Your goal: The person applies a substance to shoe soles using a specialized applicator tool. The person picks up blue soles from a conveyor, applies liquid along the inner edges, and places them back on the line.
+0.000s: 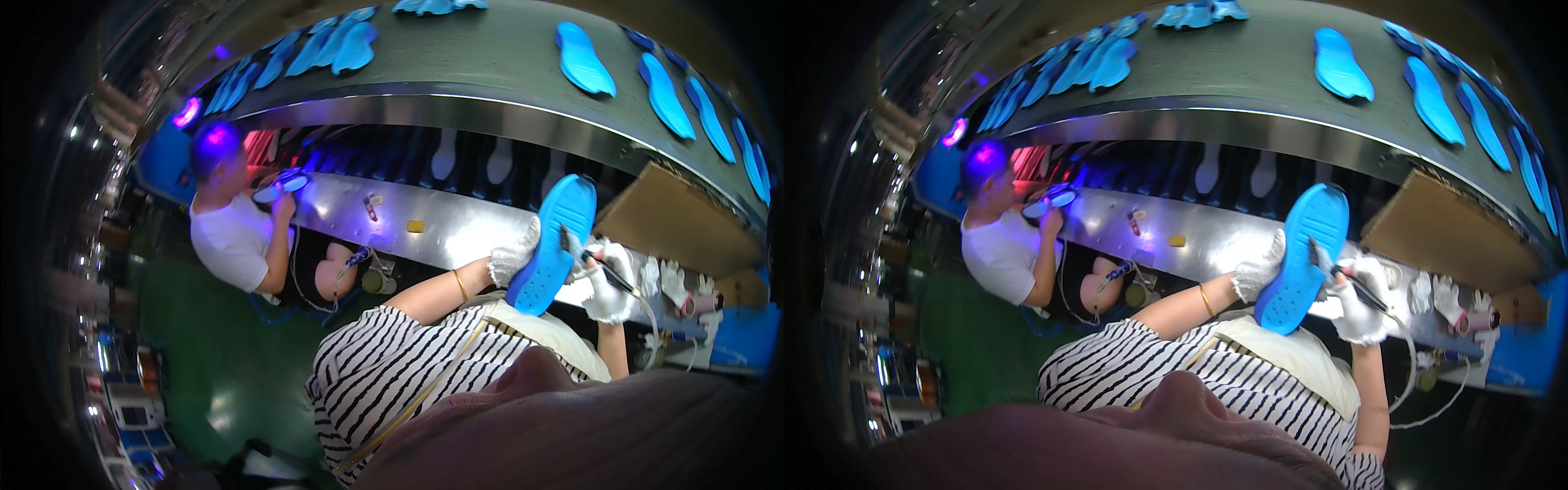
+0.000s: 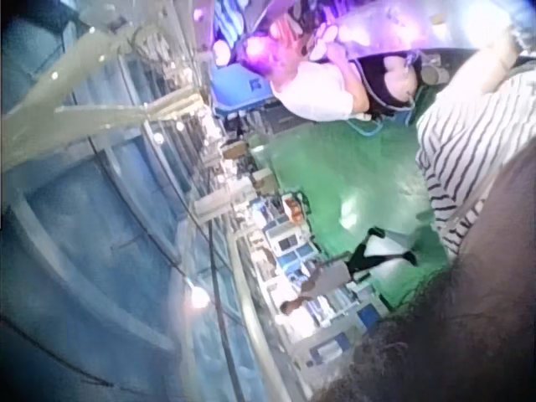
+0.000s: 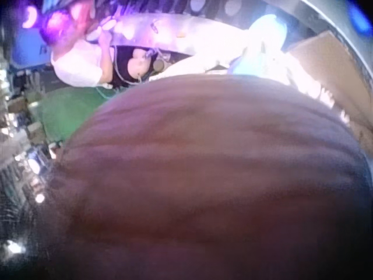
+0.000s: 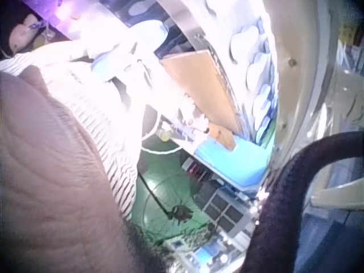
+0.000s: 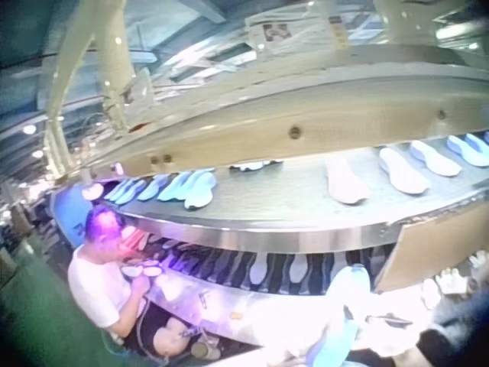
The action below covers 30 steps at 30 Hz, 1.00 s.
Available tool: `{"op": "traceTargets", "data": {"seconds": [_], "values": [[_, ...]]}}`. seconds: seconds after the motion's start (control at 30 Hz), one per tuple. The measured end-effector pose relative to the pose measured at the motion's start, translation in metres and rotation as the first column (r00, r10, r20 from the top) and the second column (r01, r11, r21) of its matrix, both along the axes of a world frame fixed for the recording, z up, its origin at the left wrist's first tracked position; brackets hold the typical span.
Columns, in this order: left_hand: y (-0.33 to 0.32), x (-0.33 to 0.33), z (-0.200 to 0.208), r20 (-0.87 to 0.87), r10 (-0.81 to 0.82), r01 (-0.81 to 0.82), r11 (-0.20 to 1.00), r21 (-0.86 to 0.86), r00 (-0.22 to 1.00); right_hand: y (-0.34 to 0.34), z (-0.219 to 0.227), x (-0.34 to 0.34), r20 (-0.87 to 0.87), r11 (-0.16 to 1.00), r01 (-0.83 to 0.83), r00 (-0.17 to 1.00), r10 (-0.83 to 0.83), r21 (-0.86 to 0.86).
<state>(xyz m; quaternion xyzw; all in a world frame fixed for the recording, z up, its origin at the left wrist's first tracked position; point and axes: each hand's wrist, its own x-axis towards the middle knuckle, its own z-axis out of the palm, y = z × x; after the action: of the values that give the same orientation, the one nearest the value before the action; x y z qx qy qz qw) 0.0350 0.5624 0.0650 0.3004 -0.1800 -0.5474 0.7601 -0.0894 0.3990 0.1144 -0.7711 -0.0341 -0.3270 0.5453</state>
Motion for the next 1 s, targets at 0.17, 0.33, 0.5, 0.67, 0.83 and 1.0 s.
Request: {"op": "traceTargets", "data": {"seconds": [0.17, 0.33, 0.5, 0.67, 0.83, 1.0], "values": [[-0.022, 0.018, -0.007, -0.02, 0.082, -0.081, 0.996, 0.028, 0.996, 0.003, 0.0, 0.003, -0.044, 0.992, -0.116, 0.993, 0.114, -0.043], [-0.043, 0.029, 0.015, -0.147, 0.036, -0.078, 0.953, -0.294, 0.989, 0.005, 0.011, 0.015, 0.089, 0.999, 0.027, 0.996, -0.029, 0.023], [-0.047, 0.036, 0.032, -0.301, 0.107, -0.23, 0.884, -0.408, 0.948, 0.006, 0.017, 0.011, -0.035, 0.971, -0.186, 0.98, 0.193, 0.147], [-0.048, 0.048, 0.037, -0.217, 0.156, -0.251, 0.812, -0.526, 0.963, 0.009, 0.016, 0.01, -0.008, 0.994, -0.068, 0.998, 0.069, 0.082], [-0.047, 0.059, 0.037, -0.153, 0.077, -0.159, 0.742, -0.651, 0.985, 0.008, 0.012, 0.011, -0.147, 0.773, -0.198, 0.925, 0.351, 0.602], [-0.039, 0.066, 0.04, -0.002, -0.007, 0.005, 0.812, -0.584, 1.0, -0.004, 0.014, 0.008, -0.185, 0.982, -0.125, 0.971, 0.15, 0.143]]}}
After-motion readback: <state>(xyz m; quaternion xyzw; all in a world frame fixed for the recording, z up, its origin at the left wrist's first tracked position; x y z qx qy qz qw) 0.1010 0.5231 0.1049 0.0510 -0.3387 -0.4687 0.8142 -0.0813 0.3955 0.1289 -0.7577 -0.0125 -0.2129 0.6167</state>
